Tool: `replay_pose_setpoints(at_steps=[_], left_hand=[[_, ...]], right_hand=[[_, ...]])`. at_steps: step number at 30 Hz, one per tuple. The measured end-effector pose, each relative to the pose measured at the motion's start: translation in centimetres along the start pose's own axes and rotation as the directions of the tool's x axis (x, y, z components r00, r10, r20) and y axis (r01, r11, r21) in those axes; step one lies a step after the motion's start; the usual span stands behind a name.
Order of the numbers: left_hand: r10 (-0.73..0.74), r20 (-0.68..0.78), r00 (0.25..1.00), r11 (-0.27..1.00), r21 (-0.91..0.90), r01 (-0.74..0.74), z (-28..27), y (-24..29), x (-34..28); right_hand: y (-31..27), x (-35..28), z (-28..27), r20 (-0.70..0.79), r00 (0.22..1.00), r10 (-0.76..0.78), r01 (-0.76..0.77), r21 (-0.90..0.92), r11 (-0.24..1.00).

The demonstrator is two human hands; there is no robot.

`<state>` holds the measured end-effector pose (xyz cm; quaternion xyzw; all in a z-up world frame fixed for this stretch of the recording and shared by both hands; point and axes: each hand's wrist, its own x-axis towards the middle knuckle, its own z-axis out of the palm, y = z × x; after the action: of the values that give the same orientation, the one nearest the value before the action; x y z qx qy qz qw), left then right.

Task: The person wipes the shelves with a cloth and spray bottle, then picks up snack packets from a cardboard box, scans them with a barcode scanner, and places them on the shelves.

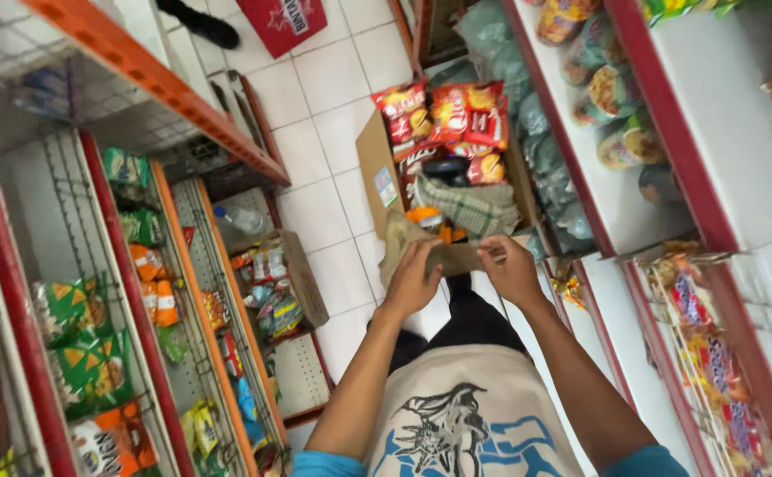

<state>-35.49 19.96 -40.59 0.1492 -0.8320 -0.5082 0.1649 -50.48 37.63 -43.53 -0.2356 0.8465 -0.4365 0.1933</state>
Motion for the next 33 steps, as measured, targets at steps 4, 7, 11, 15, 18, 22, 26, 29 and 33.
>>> replay_pose_setpoints(at_steps=[4,7,11,15,18,22,26,29,33], left_hand=[[-0.019,-0.027,0.999,1.000,0.024,0.020,2.2,-0.3,5.1],[-0.120,-0.047,0.992,0.991,0.051,0.122,3.6,-0.3,9.0],[-0.133,-0.153,0.979,0.990,0.035,0.139,6.3,-1.4,12.6],[-0.169,-0.234,0.958,0.985,-0.017,0.170,9.0,-3.5,13.4],[-0.276,-0.276,0.921,0.961,-0.064,0.269,11.2,-5.1,13.4],[-0.621,-0.092,0.778,0.551,-0.757,0.350,13.4,-5.0,13.9],[-0.736,0.081,0.672,0.165,-0.941,0.294,12.5,-2.2,13.3],[-0.764,-0.046,0.643,0.200,-0.965,0.168,11.1,0.0,12.0],[-0.688,-0.335,0.644,0.506,-0.858,0.094,8.0,0.2,8.7]], right_hand=[[0.6,5.6,-2.6,-0.008,0.966,-0.260,0.254,-0.194,0.948],[1.1,12.0,-3.6,-0.078,0.878,-0.473,0.439,-0.266,0.858],[2.7,19.3,-3.8,-0.019,0.911,-0.411,0.405,-0.141,0.903],[4.9,22.9,-3.1,0.001,0.993,-0.121,0.121,0.056,0.991],[6.3,23.7,-2.7,-0.040,0.989,-0.140,0.145,0.228,0.963],[6.4,20.9,-3.1,-0.032,0.997,-0.063,0.071,0.493,0.867],[5.3,13.2,-3.3,0.003,0.997,-0.074,0.058,0.584,0.810],[4.2,8.2,-3.1,0.162,0.981,-0.110,0.000,0.563,0.826],[4.0,6.8,-3.8,0.250,0.924,-0.288,0.247,0.183,0.952]])
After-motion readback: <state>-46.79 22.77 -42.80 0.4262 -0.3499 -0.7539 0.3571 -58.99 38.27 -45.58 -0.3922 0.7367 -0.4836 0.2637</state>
